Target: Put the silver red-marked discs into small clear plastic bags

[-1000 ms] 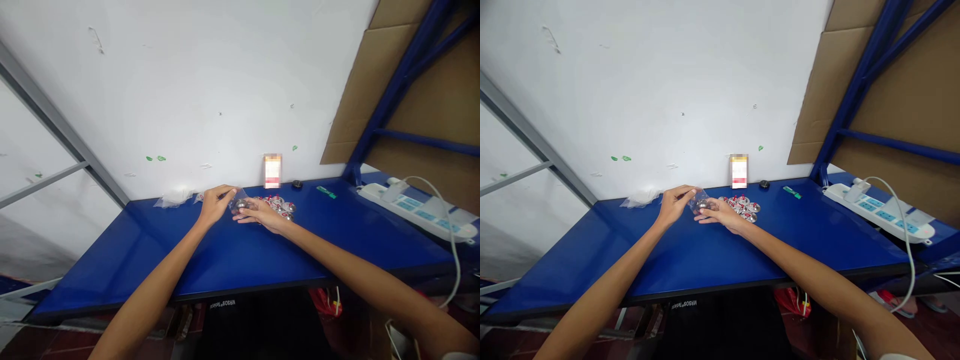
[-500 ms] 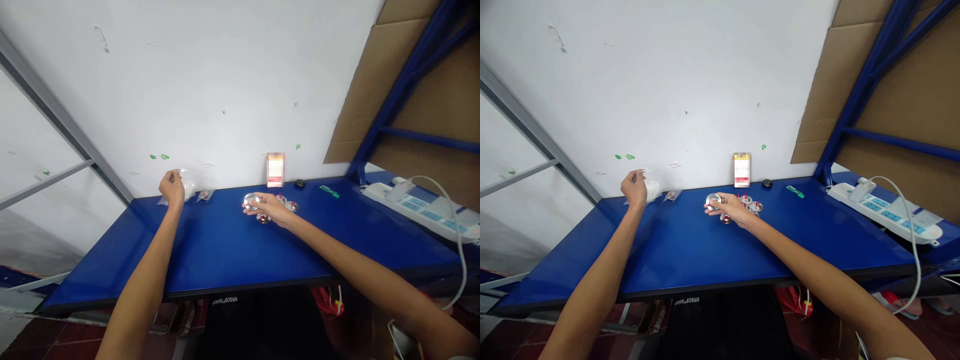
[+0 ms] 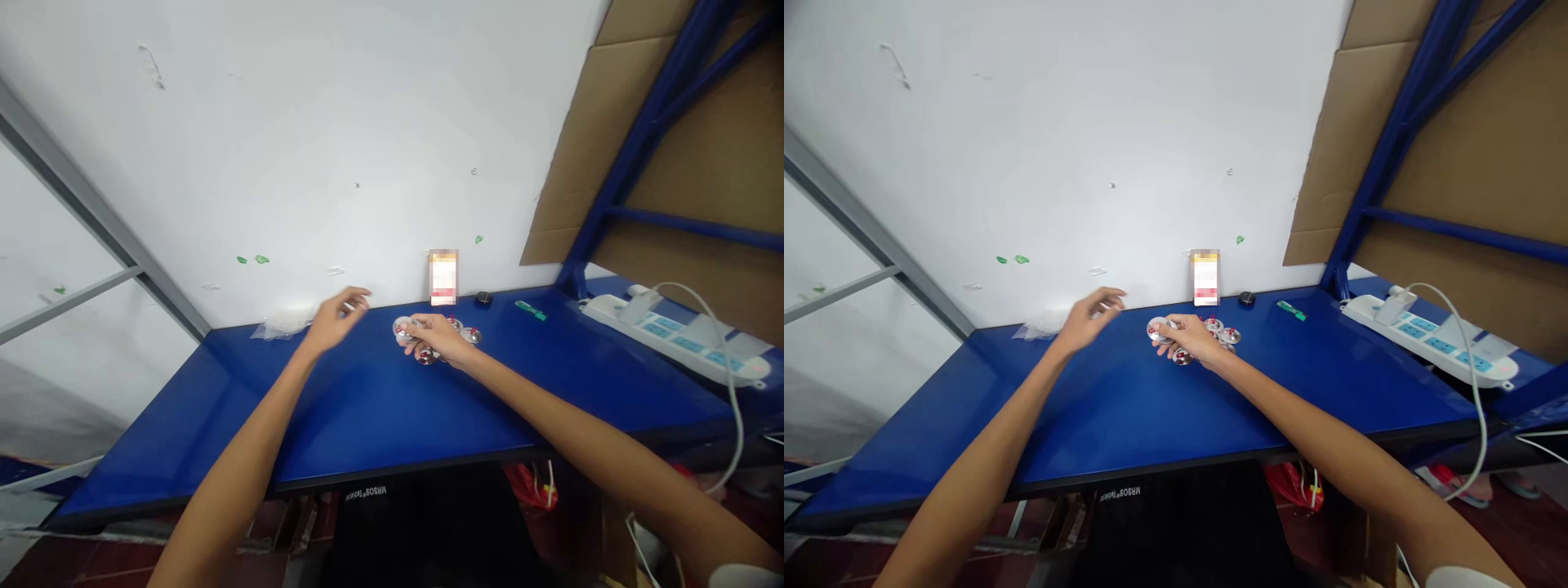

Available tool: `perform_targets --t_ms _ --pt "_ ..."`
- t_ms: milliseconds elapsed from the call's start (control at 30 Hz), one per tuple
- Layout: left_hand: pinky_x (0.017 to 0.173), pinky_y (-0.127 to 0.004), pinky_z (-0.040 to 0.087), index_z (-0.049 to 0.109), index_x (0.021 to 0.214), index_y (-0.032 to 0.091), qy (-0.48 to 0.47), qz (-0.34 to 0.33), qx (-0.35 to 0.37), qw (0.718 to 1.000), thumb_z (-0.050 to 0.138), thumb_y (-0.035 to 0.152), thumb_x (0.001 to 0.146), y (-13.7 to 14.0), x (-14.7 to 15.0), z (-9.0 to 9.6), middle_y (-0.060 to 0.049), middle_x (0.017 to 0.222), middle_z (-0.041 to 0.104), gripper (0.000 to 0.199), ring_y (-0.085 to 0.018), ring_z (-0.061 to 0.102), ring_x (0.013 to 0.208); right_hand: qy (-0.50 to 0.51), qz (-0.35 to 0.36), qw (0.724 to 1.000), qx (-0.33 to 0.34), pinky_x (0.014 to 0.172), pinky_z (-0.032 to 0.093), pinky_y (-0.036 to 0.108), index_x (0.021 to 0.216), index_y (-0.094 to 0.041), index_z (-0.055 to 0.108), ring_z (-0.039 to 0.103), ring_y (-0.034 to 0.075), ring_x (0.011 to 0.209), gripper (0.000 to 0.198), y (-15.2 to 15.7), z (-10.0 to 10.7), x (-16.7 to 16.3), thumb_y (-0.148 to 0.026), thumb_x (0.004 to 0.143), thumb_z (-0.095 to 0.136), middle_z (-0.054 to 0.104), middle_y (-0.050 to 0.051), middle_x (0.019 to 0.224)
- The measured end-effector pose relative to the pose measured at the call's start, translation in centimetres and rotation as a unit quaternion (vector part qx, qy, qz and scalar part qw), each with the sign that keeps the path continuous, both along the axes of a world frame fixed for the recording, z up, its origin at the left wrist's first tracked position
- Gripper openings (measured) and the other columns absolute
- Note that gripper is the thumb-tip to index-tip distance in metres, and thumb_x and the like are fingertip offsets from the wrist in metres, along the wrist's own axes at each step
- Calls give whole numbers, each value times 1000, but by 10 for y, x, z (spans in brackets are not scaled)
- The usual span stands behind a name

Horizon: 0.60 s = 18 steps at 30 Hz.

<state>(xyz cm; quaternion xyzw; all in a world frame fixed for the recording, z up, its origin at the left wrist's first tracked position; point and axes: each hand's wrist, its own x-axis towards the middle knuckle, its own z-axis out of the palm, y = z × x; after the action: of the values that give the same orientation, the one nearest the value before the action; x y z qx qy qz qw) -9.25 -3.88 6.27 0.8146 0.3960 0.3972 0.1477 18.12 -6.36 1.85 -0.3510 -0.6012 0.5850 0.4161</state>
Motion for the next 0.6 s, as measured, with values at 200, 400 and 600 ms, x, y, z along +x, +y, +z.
perform_targets --t_ms 200,400,600 --pt "70 -31 51 81 122 26 -4 -110 41 993 69 43 103 -22 55 -31 -8 109 74 28 -18 66 83 -54 11 998 15 36 45 20 84 -18 65 61 12 42 55 -1 1 5 -71 87 80 70 2 62" --pt "71 -32 52 82 99 22 -68 -56 71 994 68 42 104 -22 58 -40 -7 96 76 25 -18 67 81 -55 46 997 -3 36 43 20 88 -19 65 60 12 44 60 0 4 8 -78 92 69 67 0 62" --pt "74 -33 52 78 95 22 -43 31 33 998 60 43 107 -24 56 -39 -7 98 73 30 -21 67 87 14 29 999 -29 42 46 21 87 -19 65 59 11 53 40 18 12 31 -57 96 74 72 4 77"
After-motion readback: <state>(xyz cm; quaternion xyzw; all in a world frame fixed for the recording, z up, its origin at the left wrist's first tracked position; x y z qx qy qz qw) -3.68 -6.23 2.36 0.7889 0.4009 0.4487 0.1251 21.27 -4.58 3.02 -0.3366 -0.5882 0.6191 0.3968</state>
